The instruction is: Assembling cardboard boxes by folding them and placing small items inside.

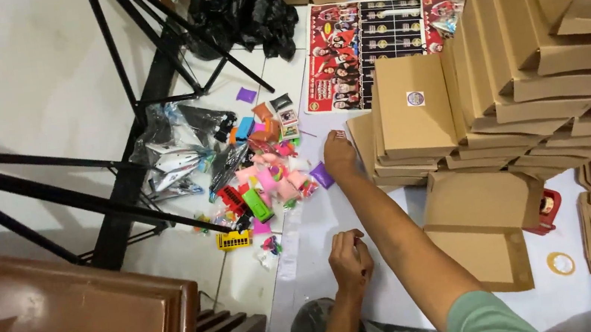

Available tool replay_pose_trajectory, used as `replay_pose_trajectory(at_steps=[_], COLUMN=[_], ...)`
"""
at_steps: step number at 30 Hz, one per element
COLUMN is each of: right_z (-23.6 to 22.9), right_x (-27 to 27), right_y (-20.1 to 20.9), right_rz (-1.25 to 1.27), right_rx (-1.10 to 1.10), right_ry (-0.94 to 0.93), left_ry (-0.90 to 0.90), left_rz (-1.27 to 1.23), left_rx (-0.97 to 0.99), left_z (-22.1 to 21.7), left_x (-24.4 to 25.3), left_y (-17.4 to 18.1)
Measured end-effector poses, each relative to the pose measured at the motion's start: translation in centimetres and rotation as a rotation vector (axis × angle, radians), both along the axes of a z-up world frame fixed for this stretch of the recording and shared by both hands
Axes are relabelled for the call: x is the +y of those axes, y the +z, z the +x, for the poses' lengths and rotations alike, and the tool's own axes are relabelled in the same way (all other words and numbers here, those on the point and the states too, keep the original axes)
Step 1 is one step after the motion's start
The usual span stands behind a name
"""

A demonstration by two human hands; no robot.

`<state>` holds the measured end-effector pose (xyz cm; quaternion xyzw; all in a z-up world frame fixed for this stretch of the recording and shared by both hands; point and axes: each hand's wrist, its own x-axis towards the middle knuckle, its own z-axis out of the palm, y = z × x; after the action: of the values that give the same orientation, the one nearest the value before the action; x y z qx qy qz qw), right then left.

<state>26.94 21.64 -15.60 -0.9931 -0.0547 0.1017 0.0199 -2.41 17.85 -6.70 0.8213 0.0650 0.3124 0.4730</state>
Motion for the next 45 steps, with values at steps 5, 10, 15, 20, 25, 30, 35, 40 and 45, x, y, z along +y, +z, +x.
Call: replay_pose_trajectory(at_steps=[5,10,15,20,25,30,35,40,45], right_z=[1.7,0.0,-10.1,-17.0,-26.0,-34.6,-39.3,-42.5,-44.6], right_x=[-0.8,-1.5,-3.7,-10.7,-22.2,-29.4,-36.4,-42.0,-44.9], right_y=[-5.1,-1.3,13.1,12.2,20.3,27.1,29.1,27.9,29.0], right_rz=[-0.040,0.224,0.774,1.558,1.578,1.475,1.400,1.337,1.357], right_rx=[-0.109,-0.080,0.051,0.372,0.362,0.267,0.088,-0.033,-0.128], right_ry=[0.026,0.115,0.045,-0.226,-0.019,0.017,0.072,-0.056,-0.086], left_ry=[-0.012,0.023,0.010,0.069,-0.024,-0.390,-0.508,-0.592,-0.700], left_rz=[0.016,0.028,0.048,0.119,-0.398,-0.690,-0.767,-0.857,-0.849], left_rx=[-0.025,0.072,0.030,-0.020,0.003,0.250,0.312,0.272,0.268], left_z=[0.0,-0.1,-0.8,-1.8,-2.9,-7.3,-10.7,-13.4,-14.4], left_x=[0.0,0.0,-0.3,0.9,0.3,-8.6,-17.7,-22.8,-25.9], left_y=[-0.6,-2.1,-1.5,-0.8,1.7,14.2,19.6,23.1,22.6])
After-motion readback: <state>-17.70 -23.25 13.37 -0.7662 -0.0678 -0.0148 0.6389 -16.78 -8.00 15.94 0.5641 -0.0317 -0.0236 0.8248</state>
